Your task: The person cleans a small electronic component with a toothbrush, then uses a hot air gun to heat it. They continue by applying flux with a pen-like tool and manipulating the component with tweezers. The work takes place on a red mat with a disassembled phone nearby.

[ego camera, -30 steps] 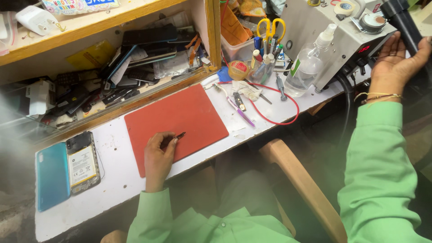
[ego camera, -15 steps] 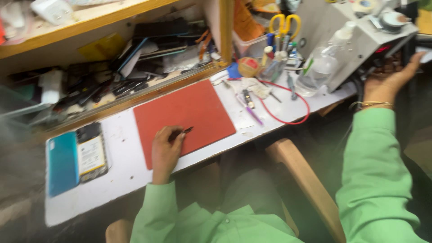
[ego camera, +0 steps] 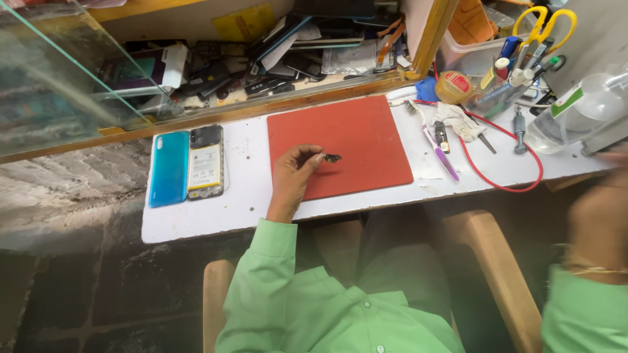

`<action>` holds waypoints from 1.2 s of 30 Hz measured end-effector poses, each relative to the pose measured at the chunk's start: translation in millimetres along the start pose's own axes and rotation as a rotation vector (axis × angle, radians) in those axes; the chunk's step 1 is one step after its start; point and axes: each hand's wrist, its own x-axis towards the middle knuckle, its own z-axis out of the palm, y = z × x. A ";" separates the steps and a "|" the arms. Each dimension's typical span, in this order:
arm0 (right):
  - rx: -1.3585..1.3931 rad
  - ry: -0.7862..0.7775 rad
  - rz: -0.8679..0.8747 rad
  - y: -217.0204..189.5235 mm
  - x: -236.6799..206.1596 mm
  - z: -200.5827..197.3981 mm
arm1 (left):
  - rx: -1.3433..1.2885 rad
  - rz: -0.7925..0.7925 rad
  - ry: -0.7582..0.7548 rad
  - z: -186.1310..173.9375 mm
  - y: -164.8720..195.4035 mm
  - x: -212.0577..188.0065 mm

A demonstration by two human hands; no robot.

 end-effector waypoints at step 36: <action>0.233 -0.959 0.463 -72.6 -99.6 261.5 | 0.436 0.132 0.050 23.2 27.2 -14.8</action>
